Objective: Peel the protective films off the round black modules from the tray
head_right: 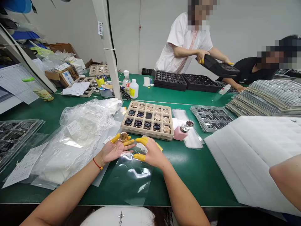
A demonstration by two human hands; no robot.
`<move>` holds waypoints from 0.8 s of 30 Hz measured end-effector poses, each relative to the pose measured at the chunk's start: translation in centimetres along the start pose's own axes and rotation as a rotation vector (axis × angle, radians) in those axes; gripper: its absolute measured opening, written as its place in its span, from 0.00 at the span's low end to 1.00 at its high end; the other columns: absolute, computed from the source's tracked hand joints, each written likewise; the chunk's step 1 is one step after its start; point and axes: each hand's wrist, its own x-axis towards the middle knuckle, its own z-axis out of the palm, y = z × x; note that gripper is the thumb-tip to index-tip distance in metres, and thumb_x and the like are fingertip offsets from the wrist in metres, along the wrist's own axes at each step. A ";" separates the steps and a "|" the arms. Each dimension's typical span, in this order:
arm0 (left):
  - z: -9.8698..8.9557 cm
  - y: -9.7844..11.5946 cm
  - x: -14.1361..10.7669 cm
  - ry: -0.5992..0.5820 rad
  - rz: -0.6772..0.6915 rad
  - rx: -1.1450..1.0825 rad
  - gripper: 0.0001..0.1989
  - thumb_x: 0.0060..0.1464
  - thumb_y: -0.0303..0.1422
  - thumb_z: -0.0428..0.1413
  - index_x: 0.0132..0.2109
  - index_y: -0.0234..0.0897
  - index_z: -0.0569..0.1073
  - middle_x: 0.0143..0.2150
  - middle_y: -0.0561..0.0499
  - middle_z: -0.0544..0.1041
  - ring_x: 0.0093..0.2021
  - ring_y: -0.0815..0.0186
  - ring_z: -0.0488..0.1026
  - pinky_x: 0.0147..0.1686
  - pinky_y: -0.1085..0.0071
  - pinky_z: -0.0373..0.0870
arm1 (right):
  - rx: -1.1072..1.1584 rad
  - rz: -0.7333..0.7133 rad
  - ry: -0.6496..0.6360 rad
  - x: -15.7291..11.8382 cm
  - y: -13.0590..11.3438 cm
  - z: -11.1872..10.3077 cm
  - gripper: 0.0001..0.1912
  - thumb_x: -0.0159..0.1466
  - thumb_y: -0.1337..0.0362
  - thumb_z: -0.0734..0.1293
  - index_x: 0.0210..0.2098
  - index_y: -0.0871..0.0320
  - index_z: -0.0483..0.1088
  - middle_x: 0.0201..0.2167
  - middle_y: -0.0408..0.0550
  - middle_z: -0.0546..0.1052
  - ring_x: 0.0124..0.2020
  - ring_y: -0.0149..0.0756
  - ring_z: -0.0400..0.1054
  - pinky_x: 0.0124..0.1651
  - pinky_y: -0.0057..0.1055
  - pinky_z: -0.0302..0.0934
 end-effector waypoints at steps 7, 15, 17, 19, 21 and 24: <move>0.7 -0.1 0.1 0.014 -0.019 -0.054 0.29 0.56 0.49 0.43 0.56 0.32 0.64 0.60 0.38 0.63 0.62 0.52 0.57 0.59 0.52 0.53 | -0.013 0.041 -0.007 -0.1 0.2 -0.2 0.22 0.57 0.56 0.67 0.50 0.52 0.65 0.46 0.50 0.72 0.46 0.41 0.66 0.48 0.38 0.61; 0.6 -0.1 0.1 -0.024 -0.018 -0.049 0.27 0.57 0.49 0.43 0.54 0.34 0.65 0.61 0.39 0.62 0.62 0.50 0.58 0.59 0.51 0.51 | -0.001 0.103 -0.019 -0.3 0.6 -0.3 0.15 0.60 0.59 0.64 0.47 0.52 0.67 0.43 0.47 0.74 0.43 0.39 0.68 0.45 0.37 0.63; 0.6 -0.1 0.1 -0.016 0.021 0.021 0.26 0.57 0.49 0.43 0.54 0.37 0.65 0.61 0.40 0.63 0.62 0.50 0.59 0.59 0.51 0.50 | -0.010 0.129 0.048 -0.3 0.9 -0.2 0.10 0.62 0.65 0.61 0.42 0.52 0.69 0.39 0.46 0.75 0.40 0.37 0.68 0.42 0.36 0.63; 0.4 -0.2 0.0 0.014 0.086 0.143 0.26 0.57 0.50 0.44 0.56 0.38 0.64 0.60 0.40 0.65 0.61 0.50 0.60 0.60 0.51 0.48 | -0.044 0.077 0.178 -0.4 0.7 -0.4 0.10 0.62 0.68 0.59 0.39 0.52 0.70 0.37 0.46 0.75 0.40 0.37 0.68 0.42 0.36 0.63; 0.1 -0.3 0.0 0.065 0.190 0.297 0.25 0.57 0.48 0.48 0.56 0.39 0.63 0.58 0.40 0.67 0.61 0.52 0.60 0.61 0.52 0.44 | -0.099 -0.057 0.254 -0.8 -0.6 -0.9 0.10 0.62 0.70 0.59 0.38 0.52 0.70 0.38 0.47 0.74 0.41 0.37 0.66 0.42 0.36 0.62; -0.5 -0.3 0.1 0.151 0.367 0.461 0.24 0.56 0.44 0.52 0.55 0.37 0.63 0.56 0.40 0.70 0.59 0.53 0.63 0.62 0.53 0.44 | -0.216 -0.300 0.116 -2.0 -3.9 -1.9 0.11 0.61 0.72 0.60 0.39 0.53 0.69 0.39 0.47 0.74 0.37 0.35 0.64 0.39 0.35 0.59</move>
